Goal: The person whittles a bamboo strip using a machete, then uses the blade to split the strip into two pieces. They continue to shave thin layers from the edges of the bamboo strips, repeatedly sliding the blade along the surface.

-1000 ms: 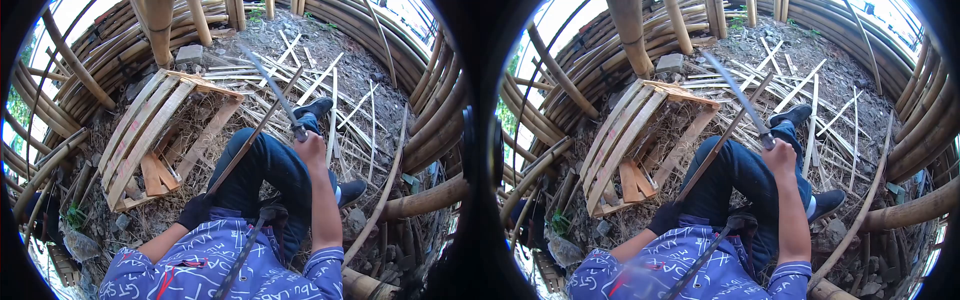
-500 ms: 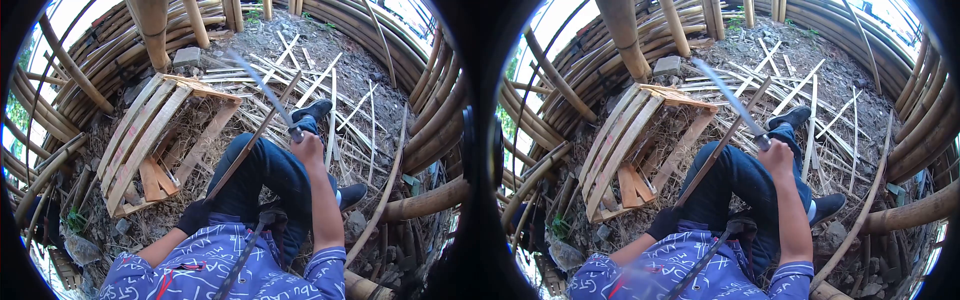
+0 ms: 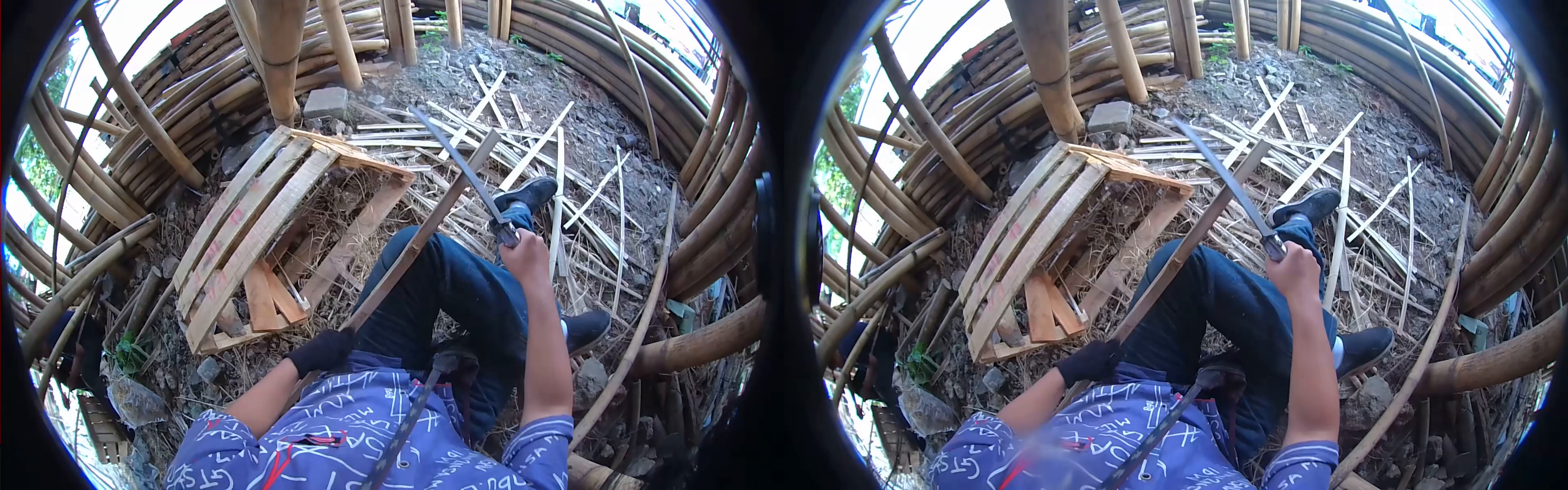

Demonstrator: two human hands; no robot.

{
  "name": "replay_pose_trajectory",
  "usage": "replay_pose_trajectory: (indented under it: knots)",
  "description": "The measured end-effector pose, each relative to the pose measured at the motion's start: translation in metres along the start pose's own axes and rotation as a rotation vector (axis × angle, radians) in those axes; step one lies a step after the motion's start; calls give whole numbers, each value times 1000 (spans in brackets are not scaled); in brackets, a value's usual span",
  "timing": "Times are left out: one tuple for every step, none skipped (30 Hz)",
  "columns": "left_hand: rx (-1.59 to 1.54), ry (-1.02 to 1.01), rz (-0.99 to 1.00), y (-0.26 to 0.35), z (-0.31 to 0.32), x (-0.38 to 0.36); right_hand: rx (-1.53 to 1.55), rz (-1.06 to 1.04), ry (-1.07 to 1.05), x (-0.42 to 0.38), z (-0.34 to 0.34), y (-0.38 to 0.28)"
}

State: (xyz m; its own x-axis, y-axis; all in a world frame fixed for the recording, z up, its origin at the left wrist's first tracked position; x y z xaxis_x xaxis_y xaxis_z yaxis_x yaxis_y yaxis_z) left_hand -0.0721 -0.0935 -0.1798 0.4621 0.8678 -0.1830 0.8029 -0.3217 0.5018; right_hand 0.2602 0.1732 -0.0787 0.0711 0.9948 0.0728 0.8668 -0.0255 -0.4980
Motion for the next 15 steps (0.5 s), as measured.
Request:
replay_pose_trajectory:
  knots:
    - [-62,-33,-38,6,-8,2,7,-51,-17,-5,-9,-7]
    - [-32,10,6,10,-12,2,-7,-95,-23,-8,-14,-12]
    - [-32,14,8,16,-20,3,-9,-98,-19,-13,-22,-17]
    - [-199,-40,-119,18,-30,3,-26,-107,-75,-20,-27,-26]
    - [-364,-92,-243,18,-33,3,-42,-118,-128,-23,-30,-31]
    - [-365,-85,-241,12,-27,1,-47,-150,-131,-24,-27,-33]
    - [-611,4,-395,0,-22,-3,-48,-159,-125,-27,-26,-35]
    - [-855,100,-546,-11,-17,-7,-48,-185,-123,-28,-25,-39]
    - [-857,109,-550,-14,-12,-10,-51,-208,-133,-34,-23,-43]
    - [-845,146,-565,-6,-24,-9,-53,-229,-131,-39,-24,-48]
    - [-834,181,-582,-1,-32,-11,-51,-236,-133,-42,-22,-51]
    - [-835,187,-584,2,-34,-14,-44,-249,-130,-44,-21,-53]
    - [-792,196,-611,2,-36,-16,-38,-260,-124,-45,-22,-53]
    - [-751,204,-636,3,-37,-18,-42,-263,-122,-45,-23,-52]
    - [-756,207,-634,5,-39,-18,-42,-254,-129,-45,-24,-51]
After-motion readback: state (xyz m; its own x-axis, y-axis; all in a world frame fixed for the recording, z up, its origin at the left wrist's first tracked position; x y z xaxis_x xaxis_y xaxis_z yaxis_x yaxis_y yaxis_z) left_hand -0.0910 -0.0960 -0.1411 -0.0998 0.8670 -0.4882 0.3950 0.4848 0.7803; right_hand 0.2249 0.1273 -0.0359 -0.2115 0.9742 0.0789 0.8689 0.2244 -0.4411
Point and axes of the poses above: each hand's wrist, its own x-axis towards the middle knuckle, its own z-axis out of the palm, y = z × x, the point moved 5 cm from there along x, towards the middle knuckle, and after that the axes turned 9 degrees about z, right-handed, at the moved point
